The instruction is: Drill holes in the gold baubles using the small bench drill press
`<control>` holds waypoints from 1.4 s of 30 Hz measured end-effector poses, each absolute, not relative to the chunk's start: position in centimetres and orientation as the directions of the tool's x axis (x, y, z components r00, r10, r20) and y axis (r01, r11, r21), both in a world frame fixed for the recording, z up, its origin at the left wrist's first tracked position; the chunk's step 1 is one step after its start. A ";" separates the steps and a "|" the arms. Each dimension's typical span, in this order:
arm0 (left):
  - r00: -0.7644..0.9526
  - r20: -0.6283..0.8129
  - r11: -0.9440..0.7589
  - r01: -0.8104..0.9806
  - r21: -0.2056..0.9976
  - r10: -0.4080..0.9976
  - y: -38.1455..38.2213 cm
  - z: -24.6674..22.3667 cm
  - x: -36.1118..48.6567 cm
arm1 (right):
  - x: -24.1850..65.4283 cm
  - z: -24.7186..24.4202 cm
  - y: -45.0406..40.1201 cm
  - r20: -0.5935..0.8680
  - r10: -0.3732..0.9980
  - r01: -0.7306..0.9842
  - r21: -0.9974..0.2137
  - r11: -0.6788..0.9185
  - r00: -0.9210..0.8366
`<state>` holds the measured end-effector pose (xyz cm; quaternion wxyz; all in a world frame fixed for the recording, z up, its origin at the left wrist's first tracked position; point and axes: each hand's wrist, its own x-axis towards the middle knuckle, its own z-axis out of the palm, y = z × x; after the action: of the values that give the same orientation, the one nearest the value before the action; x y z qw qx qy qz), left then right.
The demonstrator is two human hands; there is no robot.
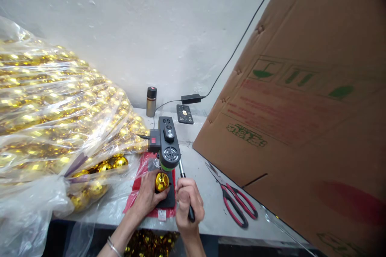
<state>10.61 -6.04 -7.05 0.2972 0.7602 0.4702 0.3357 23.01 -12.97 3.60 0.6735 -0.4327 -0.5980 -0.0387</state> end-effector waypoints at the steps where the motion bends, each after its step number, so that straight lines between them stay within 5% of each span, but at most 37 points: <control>1: 0.331 0.224 -0.374 0.517 0.770 0.917 -6.1 -7.0 10.6 | 23.0 3.4 -12.9 0.837 0.463 0.571 -0.542 0.617 0.293; 28: 0.310 0.239 -0.382 0.586 0.715 0.920 -6.2 -7.7 11.0 | 22.7 0.6 -13.8 0.747 0.553 0.487 -0.662 0.570 0.368; 42: 0.289 0.328 -0.437 0.588 0.680 0.899 -6.4 -8.2 11.2 | 22.2 -0.5 -13.4 0.758 0.495 0.494 -0.652 0.575 0.424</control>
<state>11.25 -6.40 -8.22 0.2214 0.7717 0.4820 0.3510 22.23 -13.40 -0.52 0.7068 -0.4609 -0.5367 0.0003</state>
